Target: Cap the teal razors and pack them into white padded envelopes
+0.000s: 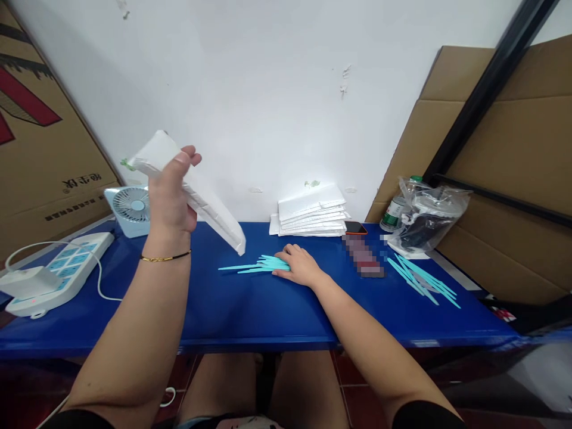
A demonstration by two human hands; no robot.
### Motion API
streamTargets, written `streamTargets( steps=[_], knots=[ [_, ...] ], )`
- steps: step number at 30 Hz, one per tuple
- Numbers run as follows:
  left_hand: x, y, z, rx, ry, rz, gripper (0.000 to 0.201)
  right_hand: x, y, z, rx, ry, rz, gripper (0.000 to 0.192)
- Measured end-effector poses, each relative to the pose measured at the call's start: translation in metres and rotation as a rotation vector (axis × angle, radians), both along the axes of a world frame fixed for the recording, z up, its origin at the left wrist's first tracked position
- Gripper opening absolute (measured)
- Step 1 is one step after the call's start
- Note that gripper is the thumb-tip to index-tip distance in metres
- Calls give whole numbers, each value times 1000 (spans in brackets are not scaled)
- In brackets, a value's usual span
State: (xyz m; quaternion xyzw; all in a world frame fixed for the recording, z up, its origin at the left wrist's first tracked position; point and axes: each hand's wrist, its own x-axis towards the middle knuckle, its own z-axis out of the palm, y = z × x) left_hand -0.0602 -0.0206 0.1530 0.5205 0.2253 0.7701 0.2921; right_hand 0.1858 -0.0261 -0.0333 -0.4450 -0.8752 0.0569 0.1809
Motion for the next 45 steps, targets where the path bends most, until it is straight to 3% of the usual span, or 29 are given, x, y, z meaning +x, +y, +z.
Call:
streamTargets(
  steps=[3,5,8,10,13,16,19,23,28,34,42,45],
  knots=[
    [3,5,-17,56,225,60,62,0,0,1,9,-14,-3,57],
    [4,11,-38,82,499,126,67,4,2,2,11,40,-41,55],
    [2,25,-77,-32,1047,180,76,19,9,3,-1,240,-116,43],
    [-1,36,-103,-148,1294,246,77,32,14,2,-28,342,-155,38],
    [-7,54,-136,-226,1531,216,76,49,18,-1,-102,361,-189,31],
    [-12,68,-155,-315,1652,90,93,57,19,-3,-167,337,-182,26],
    [-9,71,-161,-346,1578,18,93,58,19,-3,-196,316,-160,21],
    [14,54,-157,-214,1410,-53,52,55,19,-3,-233,360,-137,17],
    [44,40,-152,-183,1437,-242,33,48,23,9,-324,442,-140,20],
    [49,51,-157,-217,1426,-133,27,38,50,21,-424,560,-113,23],
    [47,67,-172,-249,1444,18,25,47,63,-7,-541,745,-178,26],
    [46,71,-175,-296,1438,-5,26,55,64,-12,-539,724,-217,29]
  ],
)
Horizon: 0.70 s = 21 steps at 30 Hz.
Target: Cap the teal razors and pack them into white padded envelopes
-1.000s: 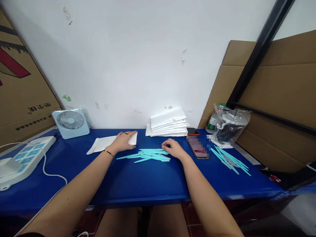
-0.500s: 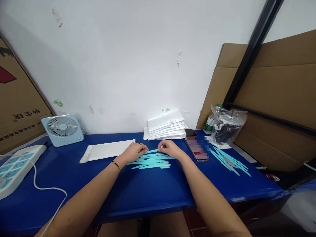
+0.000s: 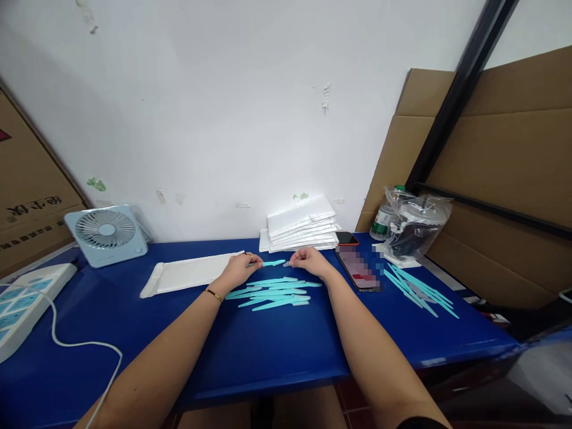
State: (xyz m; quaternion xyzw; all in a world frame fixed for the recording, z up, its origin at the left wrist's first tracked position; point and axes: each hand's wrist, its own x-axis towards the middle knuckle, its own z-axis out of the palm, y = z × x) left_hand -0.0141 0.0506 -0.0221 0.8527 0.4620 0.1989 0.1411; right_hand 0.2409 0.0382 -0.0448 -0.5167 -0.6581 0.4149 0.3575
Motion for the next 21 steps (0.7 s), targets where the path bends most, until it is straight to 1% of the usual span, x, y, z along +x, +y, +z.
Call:
streamTargets(
  steps=[2,4,6,8,10,12,16,21],
  knots=[
    [0,1,-2,-16,-3,-5,26,2,-1,1,27,-79,-27,31],
    [-1,1,-5,11,-14,12,27,0,-5,5,145,-208,-78,30],
    [-1,-1,-6,33,-32,10,29,-3,-11,10,249,-324,-83,26],
    [-2,-4,-6,25,-34,-39,26,-6,-18,15,265,-405,-19,23],
    [-3,-7,-5,3,-13,-113,23,-8,-24,19,238,-473,61,22],
    [-3,-10,-4,-7,20,-165,23,-10,-27,20,231,-525,106,20],
    [-1,-14,-2,4,67,-179,19,-12,-27,18,230,-506,106,15],
    [3,-15,2,32,98,-144,21,-12,-21,16,299,-404,60,15]
  ],
)
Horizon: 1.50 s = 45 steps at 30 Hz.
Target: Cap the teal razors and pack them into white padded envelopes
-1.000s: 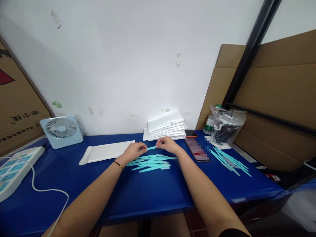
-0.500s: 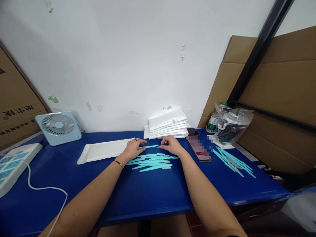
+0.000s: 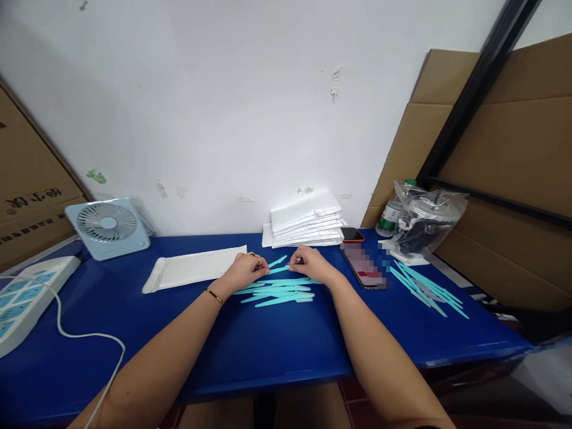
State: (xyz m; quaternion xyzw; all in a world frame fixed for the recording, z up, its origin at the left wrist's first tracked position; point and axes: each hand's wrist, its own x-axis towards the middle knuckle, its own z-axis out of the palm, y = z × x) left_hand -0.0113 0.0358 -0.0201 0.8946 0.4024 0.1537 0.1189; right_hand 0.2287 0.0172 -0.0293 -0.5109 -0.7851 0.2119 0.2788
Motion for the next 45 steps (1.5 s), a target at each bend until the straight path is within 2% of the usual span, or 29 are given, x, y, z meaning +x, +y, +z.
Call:
streamTargets(
  steps=[5,7,9,12,15,20,25,30,34,36,41,45],
  knots=[
    [-4,7,3,96,48,120,22,11,8,0,42,-13,-65,12],
    [-7,10,2,85,67,182,21,18,9,0,2,-16,-102,16],
    [-8,11,-1,77,56,210,19,24,9,0,-87,-10,-83,21],
    [-5,9,-7,110,17,145,34,31,6,5,-115,-13,-70,24],
    [-1,8,-12,103,23,30,34,40,-2,16,-92,-65,-113,22],
    [-1,13,-19,51,-20,-59,29,54,-15,27,-367,-225,28,28],
    [-4,12,-16,63,-87,-55,31,52,-15,25,-418,-315,79,17],
    [-1,0,-1,49,-196,-60,38,38,-19,32,-321,-101,55,22],
    [-3,-5,3,17,-157,-105,36,19,-17,27,-212,106,33,29],
    [-7,-2,2,12,-113,-82,32,13,-12,18,-213,149,33,32],
    [-15,5,5,62,-124,92,31,13,0,4,-252,236,-9,36],
    [-10,2,8,58,-116,25,27,6,-1,4,-275,332,5,38]
  ],
)
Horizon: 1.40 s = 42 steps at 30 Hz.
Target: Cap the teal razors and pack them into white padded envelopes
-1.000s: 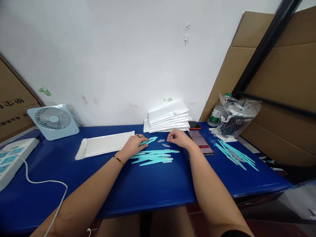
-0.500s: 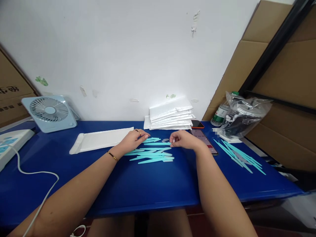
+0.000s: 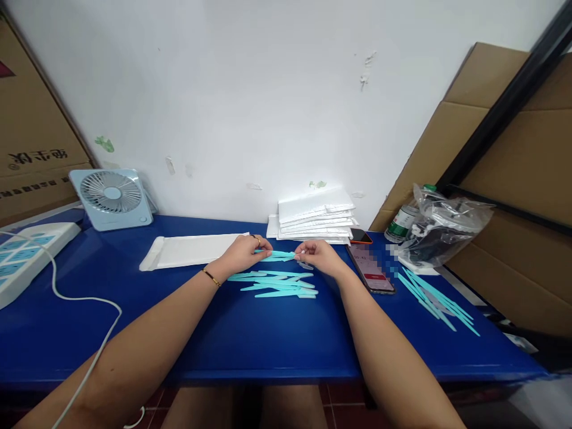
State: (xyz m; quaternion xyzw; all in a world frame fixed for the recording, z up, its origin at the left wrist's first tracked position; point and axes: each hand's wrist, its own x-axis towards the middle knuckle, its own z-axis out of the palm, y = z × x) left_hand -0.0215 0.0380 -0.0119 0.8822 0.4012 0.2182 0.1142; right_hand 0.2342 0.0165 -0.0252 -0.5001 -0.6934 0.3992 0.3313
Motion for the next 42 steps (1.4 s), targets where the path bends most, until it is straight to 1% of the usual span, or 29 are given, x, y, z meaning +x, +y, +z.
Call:
streamTargets(
  steps=[3,6,9,11,13,15,16,18,21,24,27,31,33,35,37,39,42],
  knots=[
    [3,0,-1,-24,54,-11,23,-2,1,-4,-5,11,17,38],
    [0,4,-5,-36,71,49,24,6,5,-10,9,-31,3,37],
    [-4,7,-10,-58,66,86,23,18,7,-9,63,-153,-67,40],
    [-5,8,-12,-50,52,83,24,23,4,-4,137,-251,-68,40],
    [-5,6,-13,-29,32,67,26,24,-2,3,170,-310,29,37],
    [-4,2,-13,-28,31,25,23,24,-8,10,132,-348,160,35],
    [-3,0,-12,-30,39,-3,23,23,-10,12,109,-375,204,34],
    [-1,-5,-10,-31,63,-57,25,21,-13,13,88,-436,242,31],
    [3,-9,-10,-16,101,-115,24,17,-14,12,103,-452,211,28],
    [5,-6,-10,1,126,-118,23,13,-11,9,154,-401,148,29],
    [3,-1,-8,28,118,-55,23,14,-7,6,171,-362,92,30],
    [-6,6,-5,20,114,73,24,24,0,2,189,-375,-93,31],
    [-10,8,-4,-6,111,107,23,27,1,1,194,-405,-158,32],
    [-14,7,-2,-6,95,134,22,25,0,2,238,-444,-170,32],
    [-19,5,3,-3,86,137,25,20,-2,5,316,-455,-168,29],
    [-27,1,10,-86,131,94,26,14,-5,7,356,-435,-146,25],
    [-38,-6,19,-345,291,15,22,7,-8,8,350,-428,-90,23]
  ],
)
